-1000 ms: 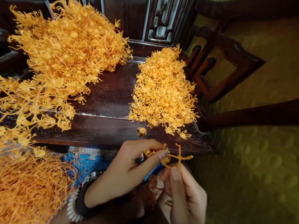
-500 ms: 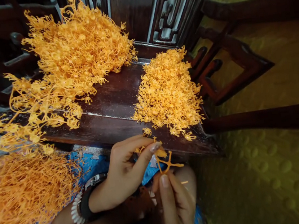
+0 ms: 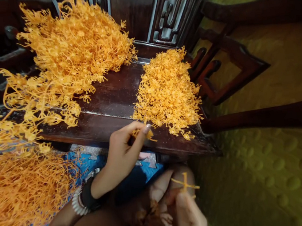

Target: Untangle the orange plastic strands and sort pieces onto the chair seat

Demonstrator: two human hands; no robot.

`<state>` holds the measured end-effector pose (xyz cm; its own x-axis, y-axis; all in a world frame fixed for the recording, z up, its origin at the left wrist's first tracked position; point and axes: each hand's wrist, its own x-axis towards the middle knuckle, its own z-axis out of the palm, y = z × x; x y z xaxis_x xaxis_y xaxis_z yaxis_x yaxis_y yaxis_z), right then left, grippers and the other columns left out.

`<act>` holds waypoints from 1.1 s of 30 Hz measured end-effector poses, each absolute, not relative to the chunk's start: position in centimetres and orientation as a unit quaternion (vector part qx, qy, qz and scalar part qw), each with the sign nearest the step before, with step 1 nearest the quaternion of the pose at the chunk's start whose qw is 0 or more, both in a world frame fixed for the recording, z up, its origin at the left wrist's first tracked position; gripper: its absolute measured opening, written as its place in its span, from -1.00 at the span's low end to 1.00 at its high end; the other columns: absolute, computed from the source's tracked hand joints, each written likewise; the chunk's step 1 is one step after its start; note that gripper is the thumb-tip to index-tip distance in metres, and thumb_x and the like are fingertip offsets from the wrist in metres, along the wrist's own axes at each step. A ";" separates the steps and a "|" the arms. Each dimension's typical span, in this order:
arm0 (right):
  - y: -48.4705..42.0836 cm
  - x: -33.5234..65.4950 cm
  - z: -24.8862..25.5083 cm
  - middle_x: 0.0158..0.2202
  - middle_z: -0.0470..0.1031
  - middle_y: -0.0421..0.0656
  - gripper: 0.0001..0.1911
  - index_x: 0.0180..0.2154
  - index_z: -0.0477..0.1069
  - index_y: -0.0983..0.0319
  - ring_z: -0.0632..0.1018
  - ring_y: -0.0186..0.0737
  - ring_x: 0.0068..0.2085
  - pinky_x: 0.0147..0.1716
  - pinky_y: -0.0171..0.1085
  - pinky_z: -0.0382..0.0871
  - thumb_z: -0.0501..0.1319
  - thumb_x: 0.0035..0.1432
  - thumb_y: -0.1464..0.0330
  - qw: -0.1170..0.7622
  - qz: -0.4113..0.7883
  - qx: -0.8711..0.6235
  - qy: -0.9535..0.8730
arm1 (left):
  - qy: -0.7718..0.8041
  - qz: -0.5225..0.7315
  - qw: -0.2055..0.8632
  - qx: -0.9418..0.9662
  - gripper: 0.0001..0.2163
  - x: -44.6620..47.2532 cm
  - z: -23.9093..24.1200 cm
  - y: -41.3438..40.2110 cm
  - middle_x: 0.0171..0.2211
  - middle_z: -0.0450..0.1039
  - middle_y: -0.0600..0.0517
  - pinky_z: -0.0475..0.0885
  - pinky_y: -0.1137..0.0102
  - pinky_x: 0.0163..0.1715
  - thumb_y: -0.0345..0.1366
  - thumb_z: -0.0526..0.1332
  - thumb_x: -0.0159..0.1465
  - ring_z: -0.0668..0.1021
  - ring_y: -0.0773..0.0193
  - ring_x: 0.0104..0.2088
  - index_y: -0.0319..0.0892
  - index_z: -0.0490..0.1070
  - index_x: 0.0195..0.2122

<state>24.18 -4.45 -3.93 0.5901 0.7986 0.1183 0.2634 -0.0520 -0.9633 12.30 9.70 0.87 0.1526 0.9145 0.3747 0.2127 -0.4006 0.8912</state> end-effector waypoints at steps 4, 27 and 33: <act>-2.0 26.2 -2.4 -0.69 0.22 -0.31 -0.59 -0.54 0.37 0.25 0.22 -0.44 -0.68 -0.69 -0.40 0.05 0.23 0.18 0.09 0.662 0.216 -0.625 -0.354 | 0.462 0.422 0.233 0.745 -0.81 13.5 -0.2 11.1 -0.38 0.52 0.04 0.37 0.35 -0.34 -0.21 0.12 0.36 0.51 0.25 -0.36 -0.18 0.44 -0.31; -0.3 26.9 -1.7 -0.65 0.19 -0.31 -0.59 -0.52 0.36 0.24 0.20 -0.43 -0.63 -0.66 -0.42 0.10 0.20 0.19 0.07 0.629 0.284 -0.635 -0.347 | 0.477 0.244 0.016 0.844 -0.19 15.0 -1.0 13.5 0.38 -0.11 -0.38 -0.17 -0.24 0.27 0.14 0.03 0.30 -0.02 -0.30 0.37 -0.44 -0.03 0.36; -0.9 26.9 -1.3 -0.65 0.22 -0.29 -0.53 -0.55 0.34 0.25 0.24 -0.41 -0.63 -0.67 -0.42 0.10 0.18 0.19 0.02 0.590 0.275 -0.656 -0.384 | 0.436 0.236 0.108 0.862 -0.05 16.5 -0.8 14.5 0.39 -0.22 -0.44 0.04 0.01 0.32 0.13 0.13 0.24 -0.05 -0.25 0.38 -0.60 -0.20 0.35</act>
